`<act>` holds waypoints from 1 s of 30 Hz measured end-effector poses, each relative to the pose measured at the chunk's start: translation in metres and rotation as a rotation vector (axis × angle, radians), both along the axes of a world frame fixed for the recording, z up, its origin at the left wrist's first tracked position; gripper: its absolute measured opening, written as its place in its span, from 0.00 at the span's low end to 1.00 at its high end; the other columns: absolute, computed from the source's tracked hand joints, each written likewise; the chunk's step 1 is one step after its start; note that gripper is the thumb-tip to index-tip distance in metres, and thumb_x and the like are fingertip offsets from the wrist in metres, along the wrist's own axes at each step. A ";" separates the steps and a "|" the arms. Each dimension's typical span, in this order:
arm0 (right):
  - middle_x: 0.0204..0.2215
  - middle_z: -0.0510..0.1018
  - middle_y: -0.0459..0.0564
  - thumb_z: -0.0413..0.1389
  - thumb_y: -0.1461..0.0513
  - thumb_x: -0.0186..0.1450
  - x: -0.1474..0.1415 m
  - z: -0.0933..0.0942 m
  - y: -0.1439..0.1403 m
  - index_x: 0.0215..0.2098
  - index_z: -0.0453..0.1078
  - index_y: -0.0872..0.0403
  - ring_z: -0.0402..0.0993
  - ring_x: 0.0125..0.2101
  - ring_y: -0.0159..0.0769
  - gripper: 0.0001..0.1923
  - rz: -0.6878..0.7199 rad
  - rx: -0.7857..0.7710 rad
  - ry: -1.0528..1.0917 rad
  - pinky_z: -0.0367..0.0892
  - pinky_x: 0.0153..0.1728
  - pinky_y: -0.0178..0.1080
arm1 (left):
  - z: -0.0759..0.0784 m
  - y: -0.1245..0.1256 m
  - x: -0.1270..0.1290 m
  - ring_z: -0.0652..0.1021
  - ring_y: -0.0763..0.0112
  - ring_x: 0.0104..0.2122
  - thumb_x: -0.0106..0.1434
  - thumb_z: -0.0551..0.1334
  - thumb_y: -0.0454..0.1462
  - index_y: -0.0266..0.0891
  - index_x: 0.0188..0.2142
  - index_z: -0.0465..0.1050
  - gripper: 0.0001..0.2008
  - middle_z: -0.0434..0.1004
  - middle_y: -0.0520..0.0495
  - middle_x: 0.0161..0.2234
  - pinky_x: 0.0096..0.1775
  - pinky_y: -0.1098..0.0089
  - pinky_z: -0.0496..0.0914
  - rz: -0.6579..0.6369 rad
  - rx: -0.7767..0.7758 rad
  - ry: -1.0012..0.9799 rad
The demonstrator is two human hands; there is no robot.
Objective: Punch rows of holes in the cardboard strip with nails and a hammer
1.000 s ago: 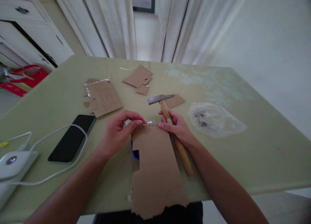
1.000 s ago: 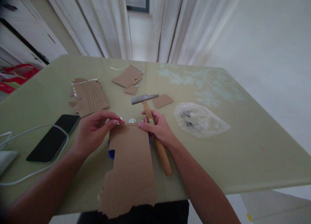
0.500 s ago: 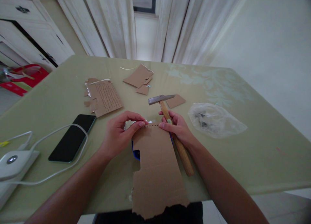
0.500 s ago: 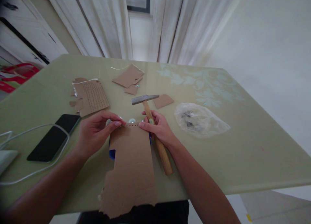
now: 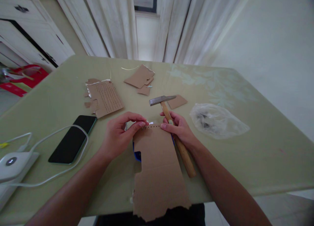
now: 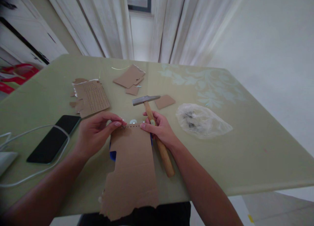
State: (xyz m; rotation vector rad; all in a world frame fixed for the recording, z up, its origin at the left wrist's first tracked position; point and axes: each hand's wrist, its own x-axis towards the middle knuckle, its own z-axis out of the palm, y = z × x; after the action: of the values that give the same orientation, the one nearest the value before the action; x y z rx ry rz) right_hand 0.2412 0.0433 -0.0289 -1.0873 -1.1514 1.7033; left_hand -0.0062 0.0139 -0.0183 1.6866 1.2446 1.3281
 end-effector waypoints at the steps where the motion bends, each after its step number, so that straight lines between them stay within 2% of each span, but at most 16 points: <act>1: 0.32 0.69 0.40 0.81 0.50 0.53 0.000 0.000 0.000 0.50 0.76 0.50 0.63 0.26 0.29 0.33 0.001 0.001 -0.002 0.59 0.23 0.33 | 0.000 0.000 0.000 0.86 0.65 0.37 0.71 0.72 0.41 0.44 0.41 0.86 0.05 0.90 0.48 0.36 0.43 0.64 0.78 -0.004 0.004 -0.003; 30: 0.32 0.69 0.40 0.80 0.51 0.53 0.001 -0.004 0.000 0.50 0.77 0.49 0.62 0.26 0.30 0.32 0.002 -0.007 0.001 0.59 0.24 0.34 | 0.002 -0.001 0.001 0.87 0.62 0.35 0.70 0.72 0.44 0.44 0.40 0.86 0.07 0.90 0.47 0.35 0.43 0.62 0.80 0.020 -0.009 0.005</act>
State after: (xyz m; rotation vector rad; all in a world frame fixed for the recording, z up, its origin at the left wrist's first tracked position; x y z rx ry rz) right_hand 0.2420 0.0437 -0.0328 -1.0897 -1.1475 1.7104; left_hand -0.0052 0.0133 -0.0168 1.6763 1.2721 1.3285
